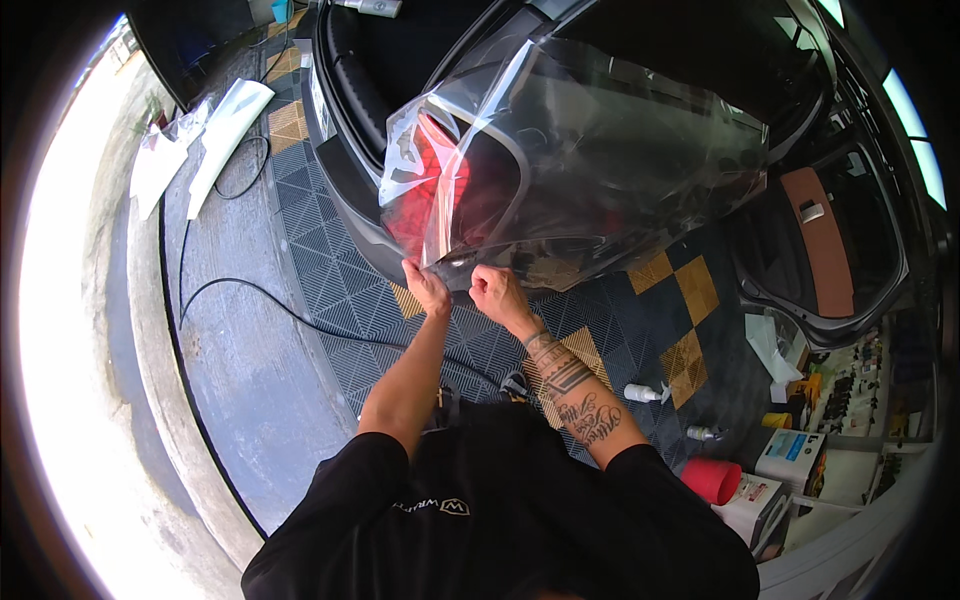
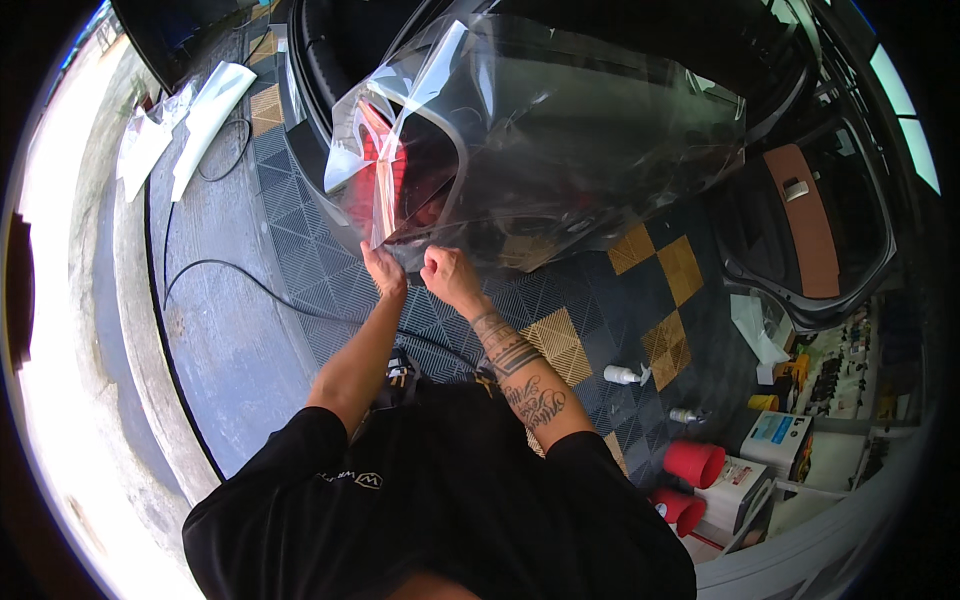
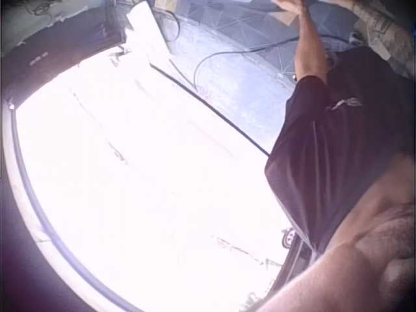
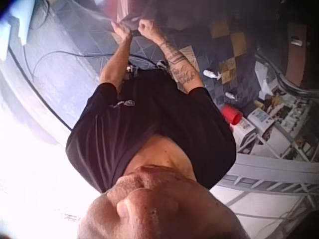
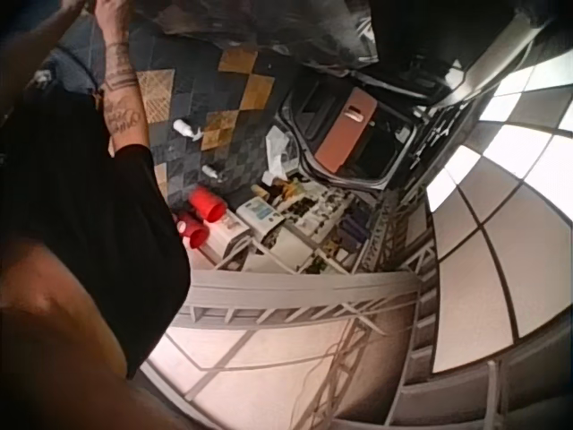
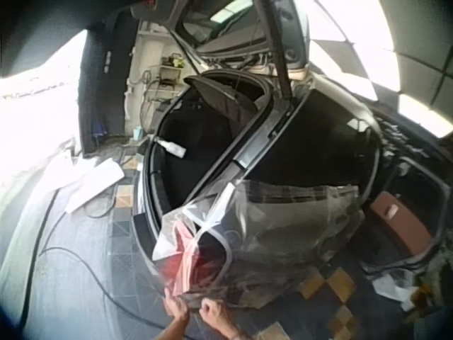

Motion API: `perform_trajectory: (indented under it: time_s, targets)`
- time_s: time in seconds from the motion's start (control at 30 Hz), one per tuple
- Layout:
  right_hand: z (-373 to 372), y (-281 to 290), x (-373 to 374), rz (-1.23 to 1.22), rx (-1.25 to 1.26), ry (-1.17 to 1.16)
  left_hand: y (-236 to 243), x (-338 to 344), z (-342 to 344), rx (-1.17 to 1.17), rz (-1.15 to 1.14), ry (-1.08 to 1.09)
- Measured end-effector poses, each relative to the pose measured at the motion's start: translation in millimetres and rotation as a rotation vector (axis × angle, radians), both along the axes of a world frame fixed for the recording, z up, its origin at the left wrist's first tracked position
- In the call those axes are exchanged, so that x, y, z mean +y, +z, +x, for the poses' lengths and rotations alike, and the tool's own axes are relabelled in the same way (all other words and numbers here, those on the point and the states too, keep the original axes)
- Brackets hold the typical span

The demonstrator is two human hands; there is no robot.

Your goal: The person applies a clear protective film to the rear tail light of a car. They spray the surface with a liquid solution, position the film, and use a yellow squeegee to smooth it out and remove bubbles. The process involves repeated spraying and squeegeeing to ensure proper adhesion.

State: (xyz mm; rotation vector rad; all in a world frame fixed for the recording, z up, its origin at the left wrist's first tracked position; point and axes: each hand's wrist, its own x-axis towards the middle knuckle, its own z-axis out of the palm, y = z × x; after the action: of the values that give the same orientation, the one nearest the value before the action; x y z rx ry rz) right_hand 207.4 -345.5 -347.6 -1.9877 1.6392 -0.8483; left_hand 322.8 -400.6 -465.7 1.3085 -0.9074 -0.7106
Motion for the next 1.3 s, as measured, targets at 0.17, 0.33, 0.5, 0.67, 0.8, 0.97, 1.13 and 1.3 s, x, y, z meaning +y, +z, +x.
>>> perform_trajectory:
  time_s: [0.17,0.33,0.5,0.67,0.8,0.97,1.13,1.3]
  targets:
    - [21.3,2.9,-12.9,0.204,0.075,0.081,-10.7,7.9,6.7,0.181,-0.041,-0.060]
    - [42.8,-18.5,-22.6,0.129,0.103,0.104,16.8,16.3,14.2,0.299,-0.038,-0.103]
    - [19.5,-12.8,-15.3,0.008,0.005,0.166,12.6,19.1,17.8,-0.027,-0.005,-0.016]
    - [-21.7,15.4,-13.3,0.065,0.142,0.230,4.0,4.1,-13.3,-0.205,0.114,0.331]
    - [-66.8,52.7,-11.0,0.146,0.261,0.299,9.5,-18.2,-21.3,-0.224,0.028,0.363]
    - [-113.5,133.5,-6.5,0.337,0.458,0.363,2.9,-22.4,-26.6,-0.164,0.121,0.397]
    - [-162.7,209.2,-6.7,0.545,0.628,0.424,-7.9,-28.9,-31.8,-0.107,0.115,0.459]
    - [-213.6,269.0,-5.5,0.682,0.663,0.484,-12.7,-32.5,-31.9,-0.143,0.122,0.481]
